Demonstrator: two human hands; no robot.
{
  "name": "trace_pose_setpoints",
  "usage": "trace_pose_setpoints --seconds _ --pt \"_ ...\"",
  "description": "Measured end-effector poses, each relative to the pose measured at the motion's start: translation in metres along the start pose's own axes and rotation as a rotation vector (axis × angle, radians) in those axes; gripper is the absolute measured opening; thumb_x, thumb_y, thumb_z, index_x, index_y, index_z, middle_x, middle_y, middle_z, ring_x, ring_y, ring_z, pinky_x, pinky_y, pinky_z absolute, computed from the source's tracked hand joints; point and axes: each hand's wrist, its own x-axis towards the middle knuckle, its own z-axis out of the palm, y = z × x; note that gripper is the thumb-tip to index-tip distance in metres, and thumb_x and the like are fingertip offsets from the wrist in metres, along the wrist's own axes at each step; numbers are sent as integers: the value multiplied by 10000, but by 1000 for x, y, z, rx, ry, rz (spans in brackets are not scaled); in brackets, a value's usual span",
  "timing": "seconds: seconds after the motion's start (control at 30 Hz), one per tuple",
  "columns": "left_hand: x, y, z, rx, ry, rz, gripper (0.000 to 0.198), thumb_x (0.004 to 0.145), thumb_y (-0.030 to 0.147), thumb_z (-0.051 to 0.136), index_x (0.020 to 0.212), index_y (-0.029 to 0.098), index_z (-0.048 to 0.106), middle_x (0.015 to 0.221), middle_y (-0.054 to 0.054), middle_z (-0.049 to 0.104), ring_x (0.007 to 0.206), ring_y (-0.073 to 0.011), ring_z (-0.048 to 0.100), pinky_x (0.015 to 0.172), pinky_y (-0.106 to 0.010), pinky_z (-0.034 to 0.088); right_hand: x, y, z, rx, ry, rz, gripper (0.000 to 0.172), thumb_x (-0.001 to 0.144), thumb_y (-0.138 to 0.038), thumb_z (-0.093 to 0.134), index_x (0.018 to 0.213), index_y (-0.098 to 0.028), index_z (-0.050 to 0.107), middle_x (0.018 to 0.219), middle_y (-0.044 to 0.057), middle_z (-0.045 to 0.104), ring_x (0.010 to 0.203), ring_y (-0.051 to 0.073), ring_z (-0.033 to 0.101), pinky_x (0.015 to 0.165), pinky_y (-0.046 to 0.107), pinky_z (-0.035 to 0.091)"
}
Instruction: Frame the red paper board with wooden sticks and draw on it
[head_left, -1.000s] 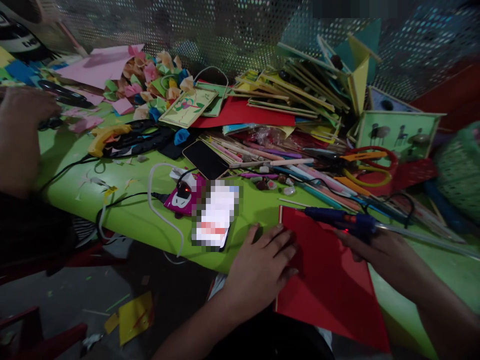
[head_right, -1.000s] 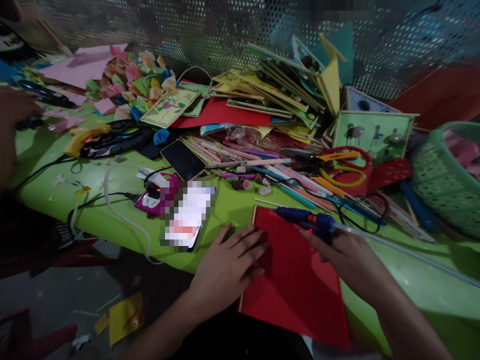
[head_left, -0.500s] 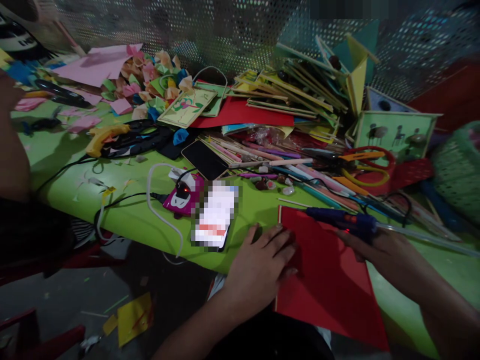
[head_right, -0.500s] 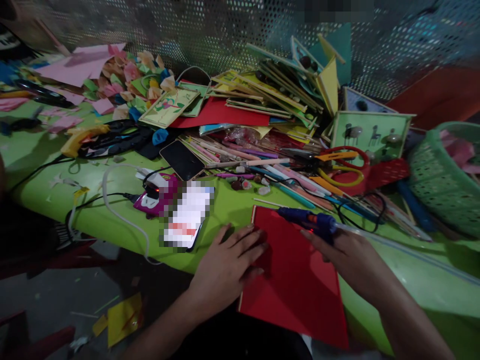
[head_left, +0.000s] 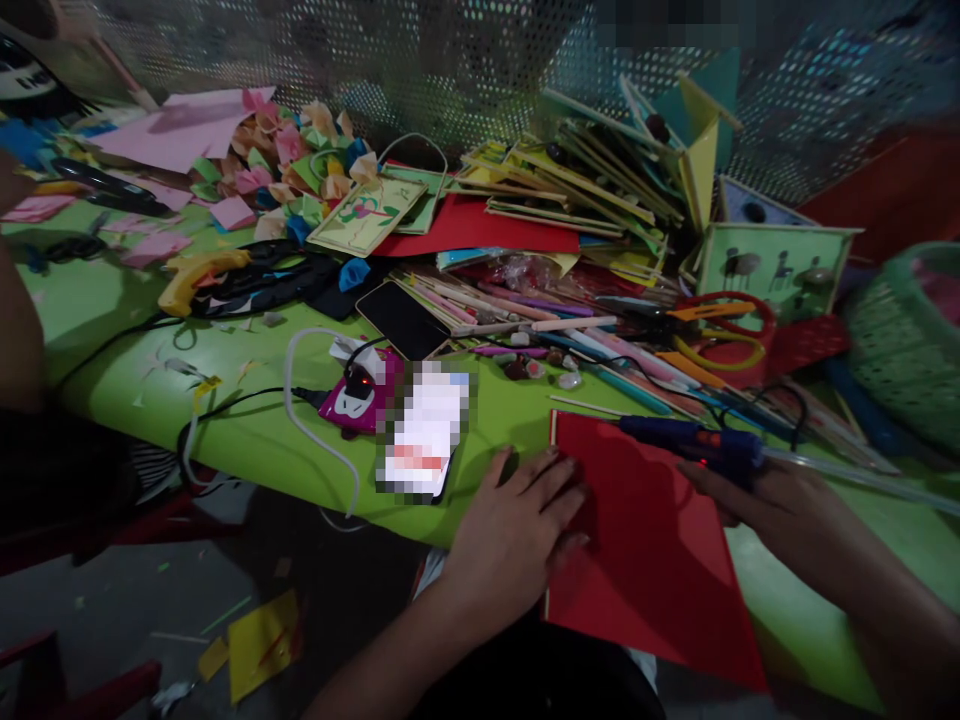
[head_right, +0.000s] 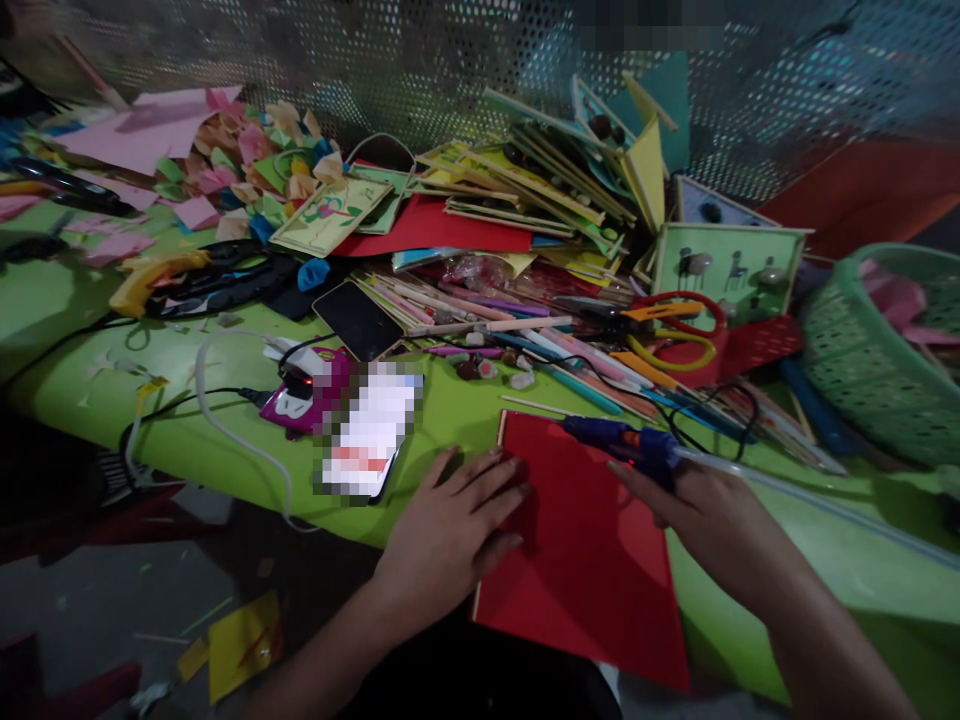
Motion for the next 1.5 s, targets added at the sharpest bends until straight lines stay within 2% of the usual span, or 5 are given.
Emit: trace_pose_setpoints --seconds 0.37,0.67,0.9,1.1,1.5 --pt "2 1 -2 10 -17 -11 397 1083 425 525 1448 277 575 1602 7 547 1507 -223 460 1283 -592 318 11 -35 -10 133 -117 256 655 853 -810 456 559 -263 664 494 43 594 472 222 591 513 330 444" --pt "0 0 0 18 -3 -5 386 1094 426 500 1443 275 572 1600 12 548 1511 -216 451 1279 -586 319 2 -5 2 41 -59 -89 646 995 -584 296 1014 -267 859 563 49 632 497 199 611 514 296 454" --pt "1 1 -2 1 -2 -11 395 1092 428 506 1446 270 579 1592 -10 557 1503 -232 466 1279 -587 312 7 -19 -3 55 -84 76 594 973 -622 432 672 -250 785 502 40 610 450 191 600 478 286 441" --pt "1 -1 1 16 12 5 404 1093 444 486 1446 270 575 1599 0 550 1520 -220 442 1278 -570 327 5 -3 6 -29 -2 -185 583 1007 -443 297 1016 -263 852 555 45 628 488 190 591 513 288 434" --pt "2 -1 0 -9 6 -6 393 1083 421 533 1441 269 582 1604 8 545 1529 -206 435 1294 -562 304 6 -38 -16 263 -47 376 611 759 -805 545 480 -263 499 418 -31 410 411 143 380 423 307 309"
